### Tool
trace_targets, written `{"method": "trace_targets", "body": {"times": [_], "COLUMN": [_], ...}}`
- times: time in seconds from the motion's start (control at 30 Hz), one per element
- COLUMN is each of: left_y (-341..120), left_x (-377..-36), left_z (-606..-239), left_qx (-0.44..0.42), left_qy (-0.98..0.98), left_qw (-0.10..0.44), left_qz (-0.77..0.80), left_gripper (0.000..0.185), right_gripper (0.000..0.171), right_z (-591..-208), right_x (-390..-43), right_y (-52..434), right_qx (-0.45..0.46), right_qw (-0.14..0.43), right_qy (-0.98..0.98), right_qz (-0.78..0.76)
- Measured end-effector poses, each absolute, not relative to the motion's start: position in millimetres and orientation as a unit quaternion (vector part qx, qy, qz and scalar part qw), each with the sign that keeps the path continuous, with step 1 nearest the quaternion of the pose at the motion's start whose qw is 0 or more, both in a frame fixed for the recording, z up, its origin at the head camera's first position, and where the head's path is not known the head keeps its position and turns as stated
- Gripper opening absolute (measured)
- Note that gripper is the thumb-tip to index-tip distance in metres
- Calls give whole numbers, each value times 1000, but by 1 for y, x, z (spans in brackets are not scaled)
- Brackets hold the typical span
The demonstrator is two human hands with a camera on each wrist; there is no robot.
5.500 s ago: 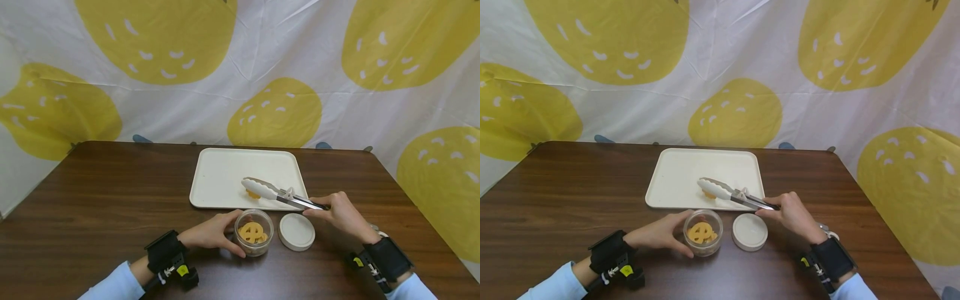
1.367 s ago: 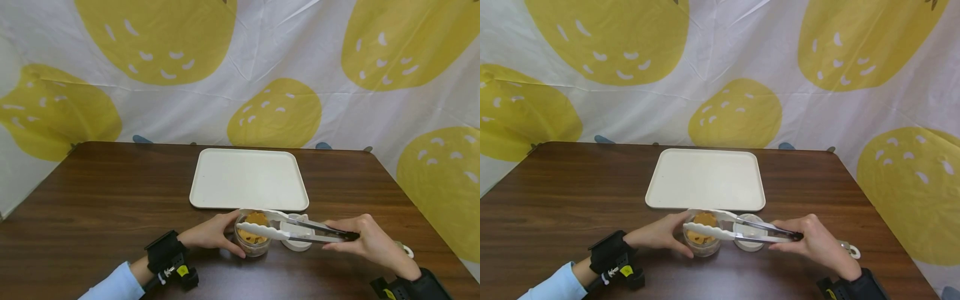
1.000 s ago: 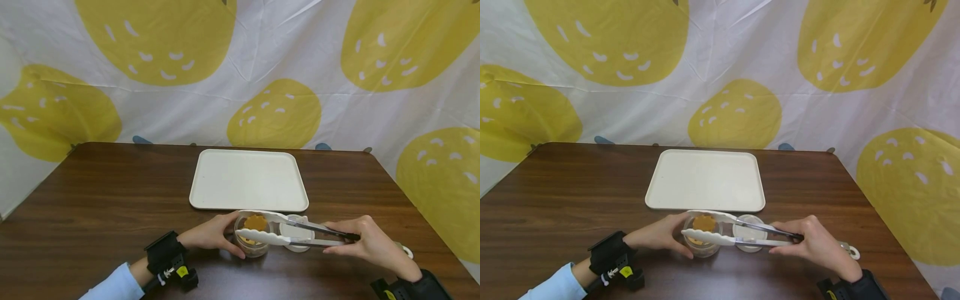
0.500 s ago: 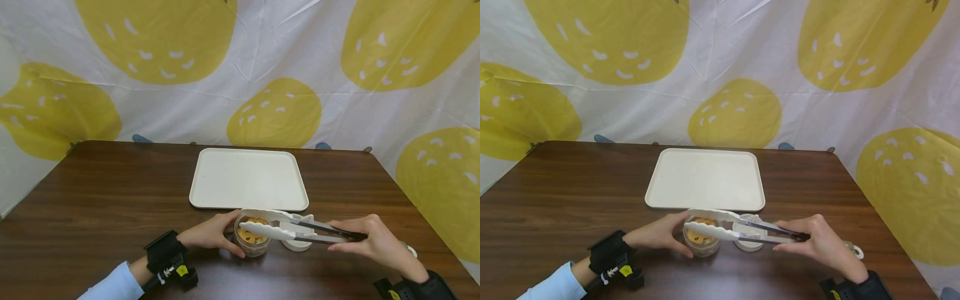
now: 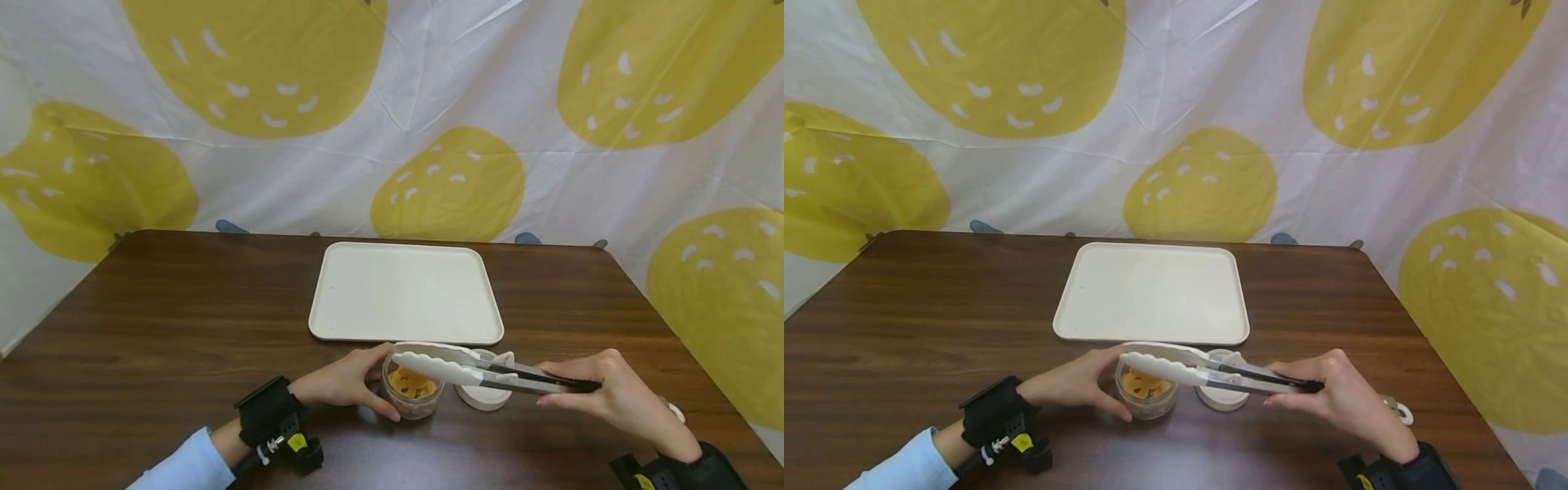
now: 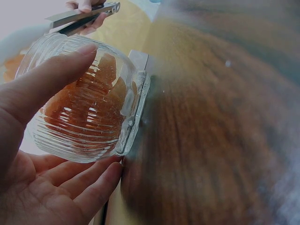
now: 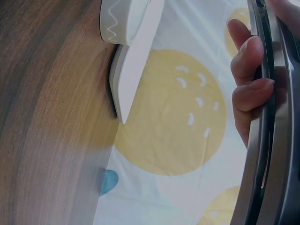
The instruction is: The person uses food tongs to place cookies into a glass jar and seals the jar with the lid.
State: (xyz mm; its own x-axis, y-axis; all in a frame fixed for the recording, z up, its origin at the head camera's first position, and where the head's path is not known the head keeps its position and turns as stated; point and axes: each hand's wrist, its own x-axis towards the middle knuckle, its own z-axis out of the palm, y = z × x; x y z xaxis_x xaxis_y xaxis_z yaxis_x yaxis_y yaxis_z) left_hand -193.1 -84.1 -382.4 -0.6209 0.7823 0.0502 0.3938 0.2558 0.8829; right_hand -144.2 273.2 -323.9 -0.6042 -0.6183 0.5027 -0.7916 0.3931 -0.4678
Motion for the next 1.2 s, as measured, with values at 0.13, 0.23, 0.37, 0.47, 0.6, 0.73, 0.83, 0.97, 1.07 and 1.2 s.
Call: {"method": "trace_targets", "body": {"times": [0.13, 0.23, 0.37, 0.47, 0.6, 0.73, 0.83, 0.97, 1.07, 1.2], "left_y": [-84, -84, -84, -84, -83, -83, -83, -83, -84, -83], "left_x": [-192, -192, -193, -193, -194, -194, -193, -193, -193, -193], "left_z": [-383, -384, -385, -385, -384, -383, -382, -381, -380, -380], "left_qx": [382, 383, 383, 381, 377, 371, 367, 367, 371, 380], "left_qy": [769, 766, 758, 749, 746, 750, 756, 763, 762, 758], "left_qw": [204, 205, 210, 218, 224, 226, 224, 220, 219, 215], "left_qz": [470, 475, 485, 497, 501, 499, 494, 486, 484, 485], "left_gripper": [70, 75, 74, 73, 76, 75, 73, 75, 77, 79], "right_gripper": [42, 42, 42, 41, 42, 42, 42, 40, 37, 34], "right_z": [-325, -326, -326, -325, -324, -322, -321, -320, -320, -321], "right_x": [-145, -145, -145, -144, -143, -143, -143, -143, -144, -145], "right_y": [272, 272, 272, 272, 272, 272, 272, 273, 271, 268], "right_qx": [443, 443, 435, 430, 426, 421, 416, 411, 409, 408], "right_qw": [140, 148, 148, 147, 143, 141, 134, 119, 113, 109], "right_qy": [-816, -814, -815, -818, -820, -822, -824, -828, -832, -837], "right_qz": [345, 346, 353, 353, 354, 356, 361, 363, 356, 347]}}
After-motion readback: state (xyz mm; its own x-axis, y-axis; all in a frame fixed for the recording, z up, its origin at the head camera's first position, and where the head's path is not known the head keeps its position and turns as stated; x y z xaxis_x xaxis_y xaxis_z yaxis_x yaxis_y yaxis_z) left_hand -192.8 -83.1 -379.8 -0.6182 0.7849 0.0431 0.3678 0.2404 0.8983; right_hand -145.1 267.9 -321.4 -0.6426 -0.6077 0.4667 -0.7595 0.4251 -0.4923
